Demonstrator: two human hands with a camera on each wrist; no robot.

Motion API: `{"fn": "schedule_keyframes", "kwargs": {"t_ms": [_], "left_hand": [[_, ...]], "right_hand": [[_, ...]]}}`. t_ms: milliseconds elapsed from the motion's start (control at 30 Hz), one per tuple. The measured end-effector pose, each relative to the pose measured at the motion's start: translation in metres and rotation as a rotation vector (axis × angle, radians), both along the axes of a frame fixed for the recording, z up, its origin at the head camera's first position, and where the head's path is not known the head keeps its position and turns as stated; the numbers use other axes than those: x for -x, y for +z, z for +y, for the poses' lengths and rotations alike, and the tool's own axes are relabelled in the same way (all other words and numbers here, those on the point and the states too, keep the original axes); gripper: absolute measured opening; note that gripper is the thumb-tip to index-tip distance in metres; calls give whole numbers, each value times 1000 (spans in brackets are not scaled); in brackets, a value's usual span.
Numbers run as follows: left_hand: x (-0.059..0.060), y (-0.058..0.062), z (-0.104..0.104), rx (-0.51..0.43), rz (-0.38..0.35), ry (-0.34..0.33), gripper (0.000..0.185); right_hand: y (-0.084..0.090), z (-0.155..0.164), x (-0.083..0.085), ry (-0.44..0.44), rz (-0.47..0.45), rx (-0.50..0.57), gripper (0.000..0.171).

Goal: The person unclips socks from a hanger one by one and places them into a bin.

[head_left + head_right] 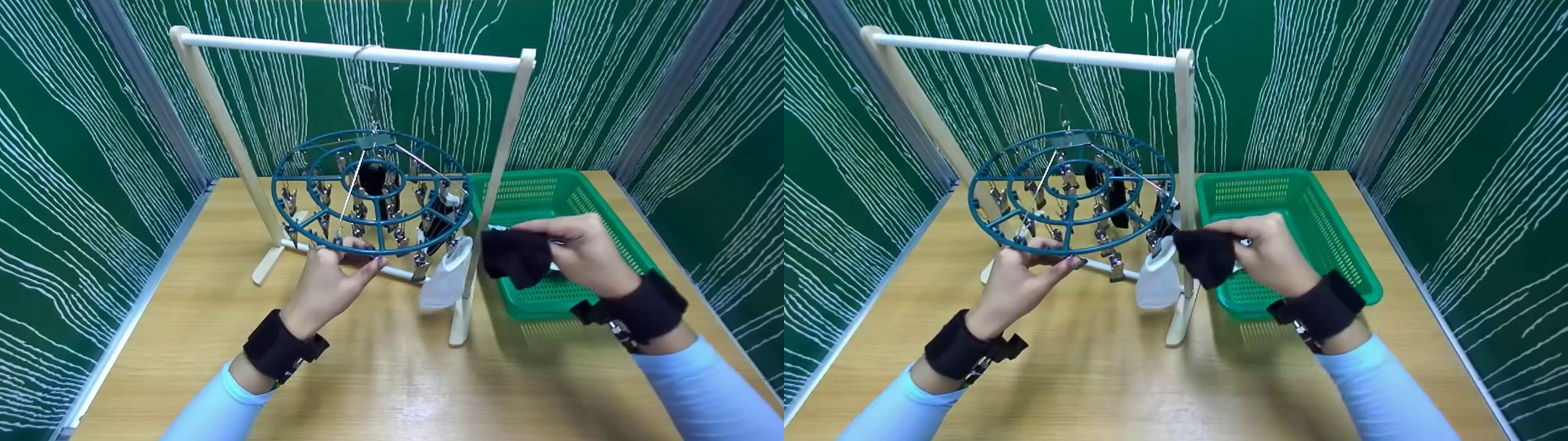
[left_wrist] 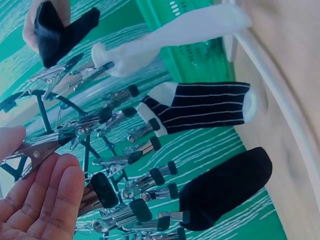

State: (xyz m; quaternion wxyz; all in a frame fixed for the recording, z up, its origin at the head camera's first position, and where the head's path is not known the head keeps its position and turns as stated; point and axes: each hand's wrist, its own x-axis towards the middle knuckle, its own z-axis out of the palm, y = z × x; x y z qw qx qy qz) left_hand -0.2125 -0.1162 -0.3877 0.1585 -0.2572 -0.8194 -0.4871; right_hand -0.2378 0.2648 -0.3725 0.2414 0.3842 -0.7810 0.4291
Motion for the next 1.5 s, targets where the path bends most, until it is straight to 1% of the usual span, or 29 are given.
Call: {"fn": "schedule_keyframes", "kwargs": {"t_ms": [133,233,300,367,500,600,733,833,933,1000,1033,1133,1200,1333,1500], "left_hand": [[1,-1,0,4,-13,-7,16],[0,1,1,10,-24,-9,17],[-1,2,1,10,-26,-10,17],[-1,3,2,5,-29,-16,17],[-2,3,3,2,-31,-23,17],[-2,2,3,4,-32,-18,17],[-2,1,4,9,-22,0,15],[-2,1,4,16,-10,8,15],[-1,1,4,11,-14,3,15],[-1,1,3,5,-18,-4,15],[-1,1,3,2,-21,-6,15],[-1,1,3,4,-29,-9,16],[0,1,3,9,-30,-7,16],[0,0,1,12,-34,-2,17],[0,0,1,16,-22,4,17]], "right_hand": [[2,10,4,-27,-19,23,31],[4,15,8,-34,-36,48,28],[6,19,10,-64,-47,53,26],[9,23,12,-111,-50,53,22],[13,31,19,-259,-24,24,17],[13,36,27,-342,-11,-29,13],[11,42,40,-391,-33,-125,11],[9,48,50,-422,-81,-194,14],[6,52,61,-469,-143,-256,20],[2,53,71,-490,-197,-281,25],[0,53,76,-499,-209,-292,27],[-8,55,91,-513,-229,-309,30],[-14,57,100,-521,-218,-329,32],[-22,60,113,-543,-228,-391,32],[-31,61,124,-603,-287,-490,30]]}}
